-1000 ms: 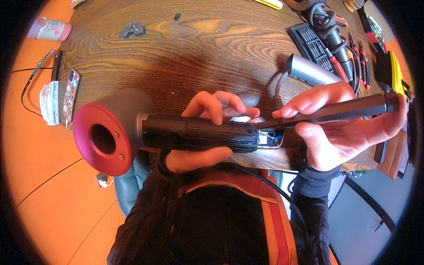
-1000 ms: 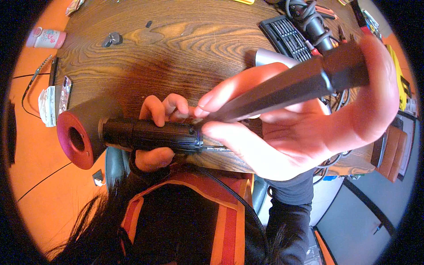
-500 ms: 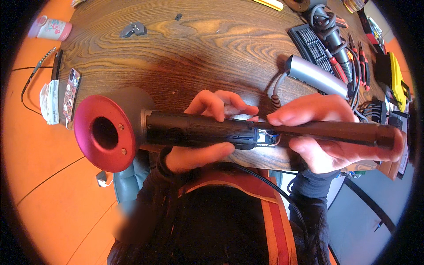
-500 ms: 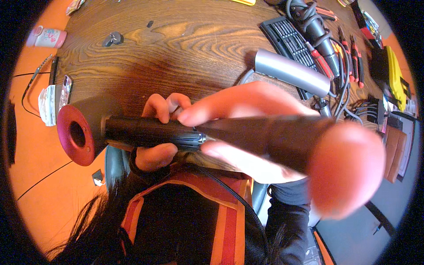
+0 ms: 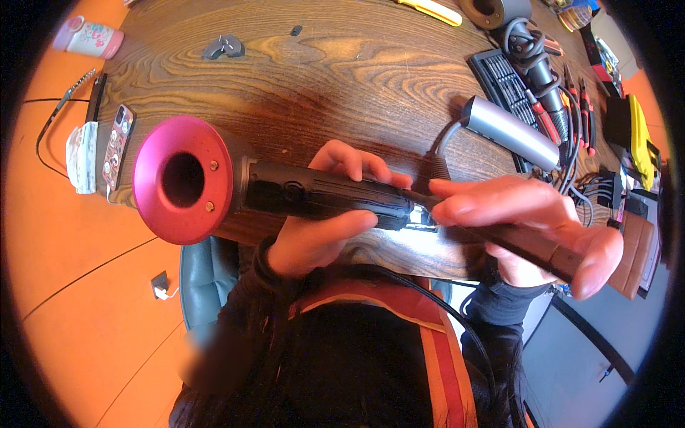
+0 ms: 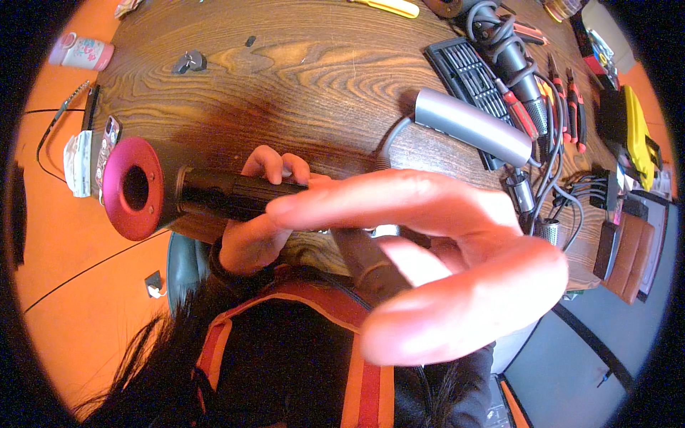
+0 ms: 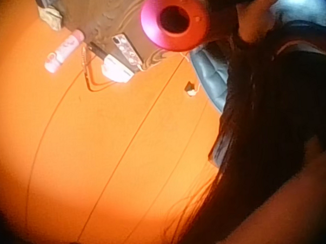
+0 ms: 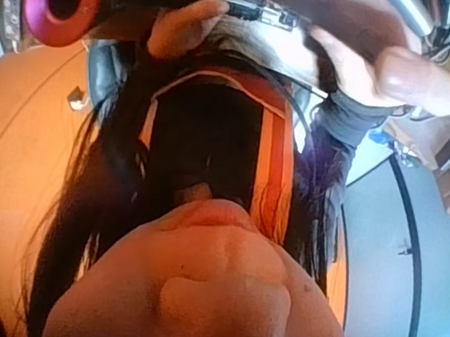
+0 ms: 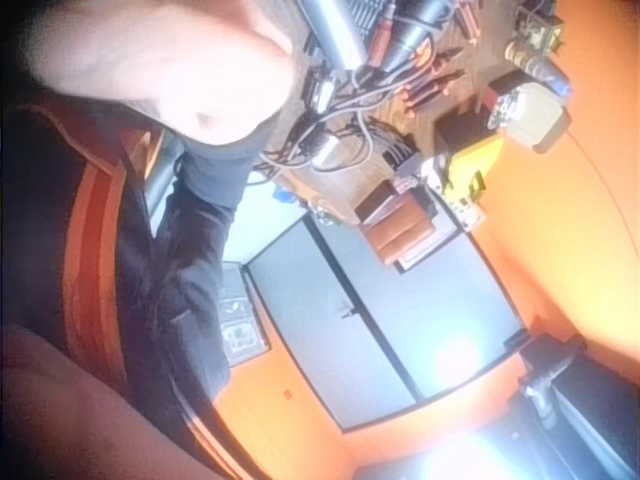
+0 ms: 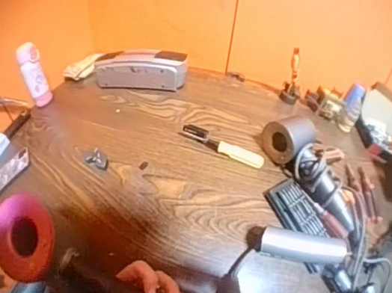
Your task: The person disassembles a black cylindrical device with a red flared end, using a pen-like tool to pry open the casing and remove internal components. They then reassemble the device by inserting a black cylindrical part and securing it with a screwdriver.
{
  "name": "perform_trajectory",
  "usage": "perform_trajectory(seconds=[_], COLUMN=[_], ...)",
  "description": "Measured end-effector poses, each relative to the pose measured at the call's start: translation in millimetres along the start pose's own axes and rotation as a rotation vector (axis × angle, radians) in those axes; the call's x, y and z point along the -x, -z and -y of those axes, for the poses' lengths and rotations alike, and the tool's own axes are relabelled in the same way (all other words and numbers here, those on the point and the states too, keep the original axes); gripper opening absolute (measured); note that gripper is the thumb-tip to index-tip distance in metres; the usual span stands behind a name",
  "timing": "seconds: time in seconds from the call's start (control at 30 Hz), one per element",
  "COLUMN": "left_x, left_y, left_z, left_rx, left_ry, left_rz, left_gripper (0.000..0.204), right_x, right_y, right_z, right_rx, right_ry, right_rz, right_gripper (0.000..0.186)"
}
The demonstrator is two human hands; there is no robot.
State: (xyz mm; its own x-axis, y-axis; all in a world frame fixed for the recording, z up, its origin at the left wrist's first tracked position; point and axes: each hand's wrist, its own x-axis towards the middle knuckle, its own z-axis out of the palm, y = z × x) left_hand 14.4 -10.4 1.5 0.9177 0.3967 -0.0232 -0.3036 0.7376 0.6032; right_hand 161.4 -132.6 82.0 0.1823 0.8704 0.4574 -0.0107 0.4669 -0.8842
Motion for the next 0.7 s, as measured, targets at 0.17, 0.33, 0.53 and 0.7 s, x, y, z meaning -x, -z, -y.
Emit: perform_trajectory(seconds=[0.17, 0.33, 0.53, 0.7], left_x=[-0.6, 0.4, -0.1, -0.2], left_y=[0.7, -0.8, 0.0, -0.7], left_z=[-0.5, -0.1, 0.7, 0.3], left_rx=[-0.034, -0.015, -0.034, -0.090], left_ry=[-0.012, -0.008, -0.025, -0.022], left_rz=[-0.002, 0.008, 0.057, 0.066], left_gripper=[0.038, 0.038, 0.039, 0.040], right_x=[1.9, -1.1, -1.9, -4.4], right_y=[-5.5, 6.4, 1.1, 3.7], right_z=[-2.9, -2.8, -12.8, -17.1], right_rx=[0.140, 0.443, 0.404, 0.508], right_ry=[0.050, 0.152, 0.153, 0.125], right_rz=[-0.067, -0.034, -0.137, -0.105], right_gripper=[0.052, 0.060, 0.067, 0.072])
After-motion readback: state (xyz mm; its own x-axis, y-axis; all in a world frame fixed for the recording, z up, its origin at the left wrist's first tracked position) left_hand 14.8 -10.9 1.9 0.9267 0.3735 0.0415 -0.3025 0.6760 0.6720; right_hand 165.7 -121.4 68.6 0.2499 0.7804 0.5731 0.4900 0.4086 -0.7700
